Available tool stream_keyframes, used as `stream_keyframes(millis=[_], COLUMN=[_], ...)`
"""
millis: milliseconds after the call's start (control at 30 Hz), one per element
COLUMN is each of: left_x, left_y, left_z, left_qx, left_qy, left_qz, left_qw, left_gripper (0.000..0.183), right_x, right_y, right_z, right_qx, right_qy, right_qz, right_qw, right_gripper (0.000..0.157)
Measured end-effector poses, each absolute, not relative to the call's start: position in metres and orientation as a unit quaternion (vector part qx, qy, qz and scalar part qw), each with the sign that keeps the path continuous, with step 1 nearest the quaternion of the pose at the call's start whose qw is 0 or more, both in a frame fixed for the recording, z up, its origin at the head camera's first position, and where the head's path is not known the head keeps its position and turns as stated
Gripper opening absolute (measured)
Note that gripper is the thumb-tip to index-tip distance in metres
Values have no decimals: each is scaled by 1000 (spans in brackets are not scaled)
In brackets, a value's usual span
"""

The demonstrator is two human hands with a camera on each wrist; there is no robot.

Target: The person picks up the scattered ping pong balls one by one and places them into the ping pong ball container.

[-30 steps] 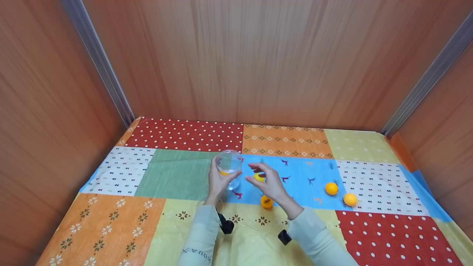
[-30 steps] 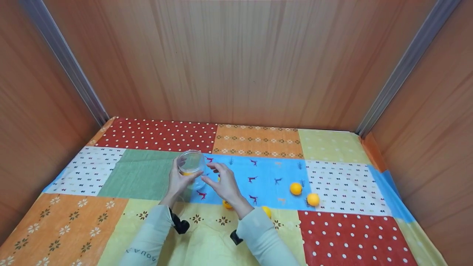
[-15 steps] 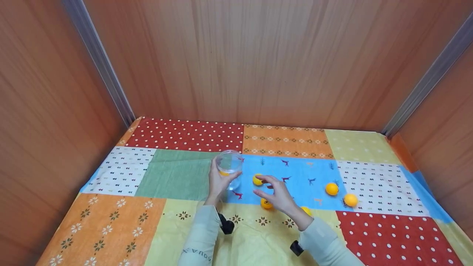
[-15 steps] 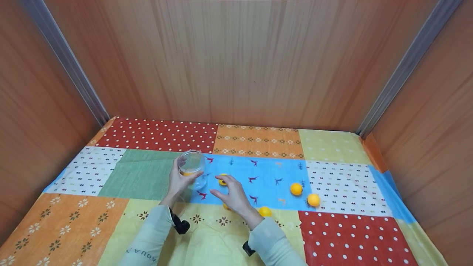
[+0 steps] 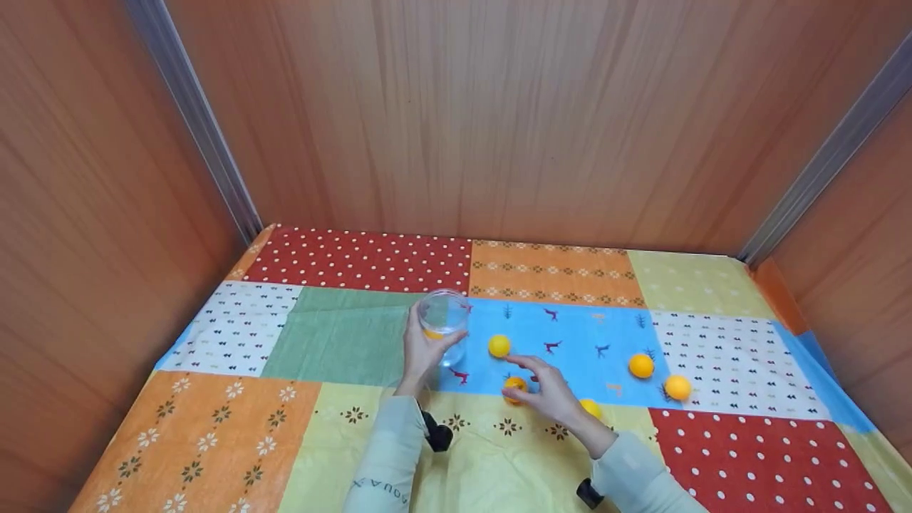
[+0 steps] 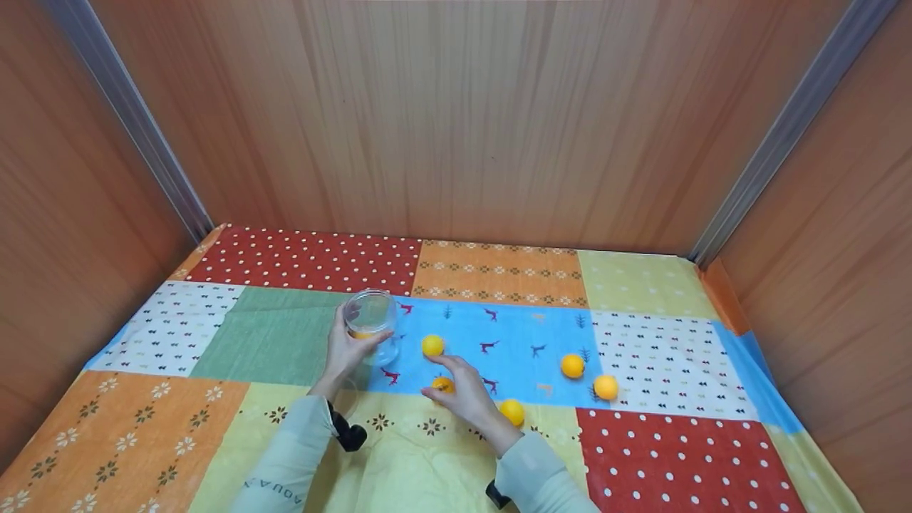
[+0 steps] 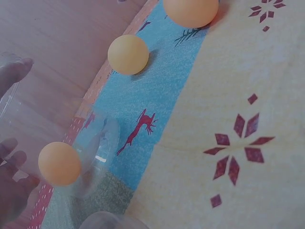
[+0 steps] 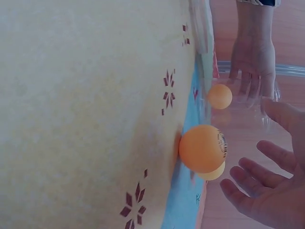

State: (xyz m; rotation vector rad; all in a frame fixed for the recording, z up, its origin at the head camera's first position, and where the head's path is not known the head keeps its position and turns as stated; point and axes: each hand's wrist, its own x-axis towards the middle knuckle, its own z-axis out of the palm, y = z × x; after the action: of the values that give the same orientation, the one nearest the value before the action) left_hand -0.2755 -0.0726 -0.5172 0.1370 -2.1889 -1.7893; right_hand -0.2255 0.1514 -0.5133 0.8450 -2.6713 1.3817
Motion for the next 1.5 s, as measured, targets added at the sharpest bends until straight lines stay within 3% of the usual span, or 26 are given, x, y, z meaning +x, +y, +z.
stream_keyframes(millis=[433, 1500], left_x=[-276, -277], left_y=[-72, -73], left_z=[-517, -519], left_qx=[52, 45], left_qy=[-758, -763], left_qz=[-631, -624], left_qw=[157, 163], left_gripper=[82, 83], right_x=[-227, -228], right_y=[157, 157], right_z=[-522, -530], right_qx=[262, 255], right_qy=[-853, -855], right_qz=[447, 445], right_qw=[-56, -76], right_gripper=[56, 33])
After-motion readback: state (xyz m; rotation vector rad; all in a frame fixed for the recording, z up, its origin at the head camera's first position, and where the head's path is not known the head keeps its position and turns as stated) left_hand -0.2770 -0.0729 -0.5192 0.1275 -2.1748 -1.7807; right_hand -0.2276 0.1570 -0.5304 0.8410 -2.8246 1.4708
